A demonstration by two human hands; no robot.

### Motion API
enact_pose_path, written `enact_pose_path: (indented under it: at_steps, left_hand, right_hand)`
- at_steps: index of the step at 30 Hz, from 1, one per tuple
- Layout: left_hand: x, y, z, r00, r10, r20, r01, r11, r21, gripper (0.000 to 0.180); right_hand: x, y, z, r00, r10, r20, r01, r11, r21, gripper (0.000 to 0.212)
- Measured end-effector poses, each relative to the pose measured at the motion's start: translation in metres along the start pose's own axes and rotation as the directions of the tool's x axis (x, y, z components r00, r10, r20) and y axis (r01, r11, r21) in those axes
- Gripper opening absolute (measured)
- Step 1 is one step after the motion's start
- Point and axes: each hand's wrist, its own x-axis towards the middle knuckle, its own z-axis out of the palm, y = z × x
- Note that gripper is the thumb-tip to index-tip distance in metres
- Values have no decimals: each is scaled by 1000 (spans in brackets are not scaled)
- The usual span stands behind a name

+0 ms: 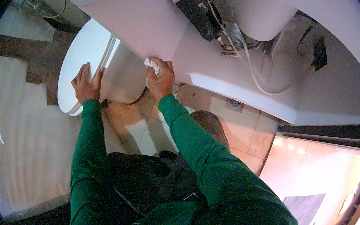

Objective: The person kneels beside a white toilet and installs a white plastic trim piece along the base, pressing it into place and wiping the area with a cloth. The person also briefly opens the toilet lid and interacts with the plumbing underneath the sink.

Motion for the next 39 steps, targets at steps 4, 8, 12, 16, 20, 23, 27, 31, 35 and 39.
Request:
enact_pose_path:
  at_steps: [4,8,12,16,20,23,27,31,35,39]
  left_hand:
    - [1,1,2,1000,7,-2,-8,1000,-5,62]
    - [0,-1,2,1000,-13,10,12,1000,16,64]
    - [-2,-5,4,1000,-6,10,5,998,70,66]
    - [-1,-4,2,998,-56,40,53,995,81,70]
    - [-1,-1,6,998,-62,31,59,994,95,69]
    - [-3,-3,6,997,-69,30,66,993,96,69]
    - [-3,0,4,995,-94,43,92,994,53,70]
    - [0,0,5,996,-83,42,79,994,78,69]
    - [-1,1,1,995,-91,38,89,995,44,68]
    - [-1,-2,2,998,-59,-6,59,998,24,68]
  right_hand:
    - [-8,35,-1,999,38,-14,-39,991,-131,25]
    - [-7,40,-14,938,321,129,-314,947,-72,28]
    - [12,31,-60,717,559,418,-697,545,466,31]
    - [24,-12,-116,627,495,601,-778,359,516,29]
    - [29,-22,-131,582,555,595,-799,254,545,28]
    - [21,-49,-129,670,585,457,-739,464,489,27]
    - [21,-31,-135,787,461,411,-579,782,230,26]
    - [22,-27,-130,875,229,426,-178,972,-156,22]
    - [19,-14,-105,860,119,496,-65,990,-125,21]
    - [30,16,-87,863,300,408,-251,953,-169,32]
